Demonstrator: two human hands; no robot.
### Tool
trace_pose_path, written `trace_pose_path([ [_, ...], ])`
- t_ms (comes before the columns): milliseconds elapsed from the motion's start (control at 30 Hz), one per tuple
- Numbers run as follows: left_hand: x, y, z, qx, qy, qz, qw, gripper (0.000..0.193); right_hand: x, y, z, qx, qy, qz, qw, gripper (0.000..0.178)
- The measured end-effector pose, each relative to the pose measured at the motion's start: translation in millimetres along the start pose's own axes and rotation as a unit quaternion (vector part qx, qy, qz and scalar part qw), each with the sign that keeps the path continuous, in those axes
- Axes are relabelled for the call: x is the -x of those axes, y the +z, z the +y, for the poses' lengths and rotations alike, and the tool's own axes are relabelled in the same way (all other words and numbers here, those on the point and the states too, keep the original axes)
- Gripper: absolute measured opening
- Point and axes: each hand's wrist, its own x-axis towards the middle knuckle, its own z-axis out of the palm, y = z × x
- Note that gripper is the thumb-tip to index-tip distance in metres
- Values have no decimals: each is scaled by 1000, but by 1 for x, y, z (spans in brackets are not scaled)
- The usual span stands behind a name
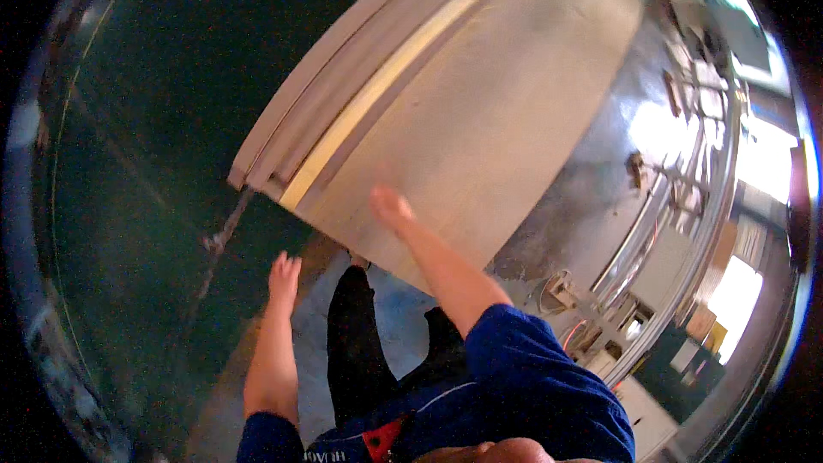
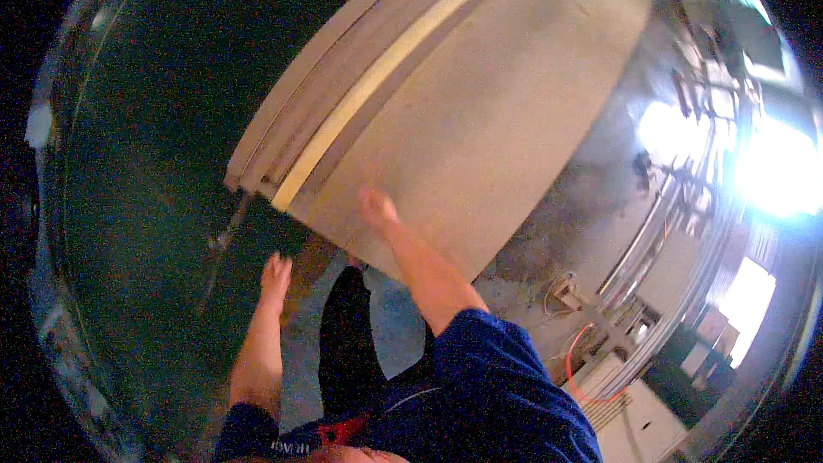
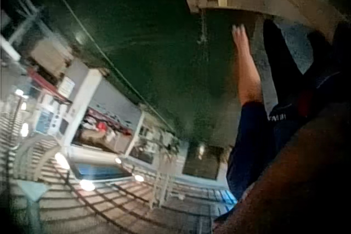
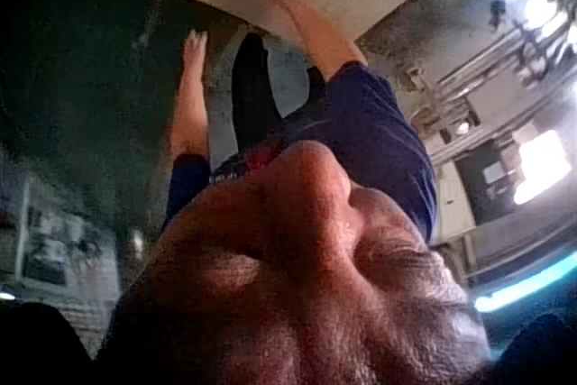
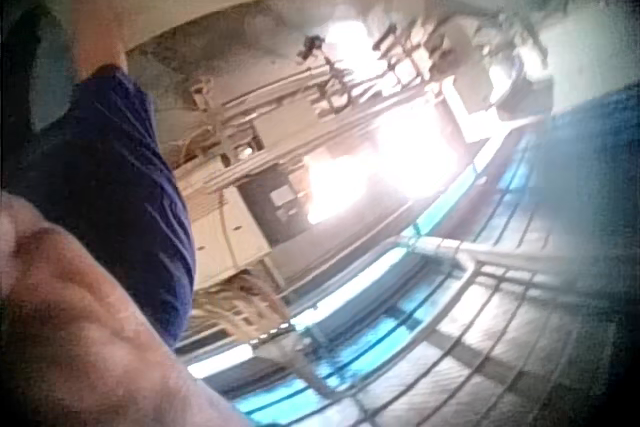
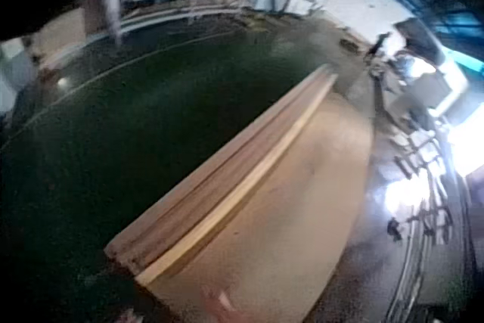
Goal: The person assembles wooden frames by aligning long planks on a jig, securing them with a pneumatic nail gun, and smoothing edges with a wrench. The person moves between workstations to retrieve materials and tools, then returns to continue assembly.
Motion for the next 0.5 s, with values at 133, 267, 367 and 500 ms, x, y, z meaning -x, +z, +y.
trace_pose_path([
  [133, 157, -6, 41, 230, -247, -61, 939, 50, 158, -78, 123, 55, 71, -21, 996, 27],
  [267, 220, -54, 88, 124, -335, -161, 920, 46, 314, -205, 259, -76, 144, 143, 976, 27],
  [367, 167, -91, 132, -58, -118, -123, 984, 41, 407, -275, 345, -46, 204, 344, 915, 37],
  [500, 107, -121, 284, -53, 4, -22, 998, 39, 447, -337, 500, -221, 113, 491, 835, 31],
])
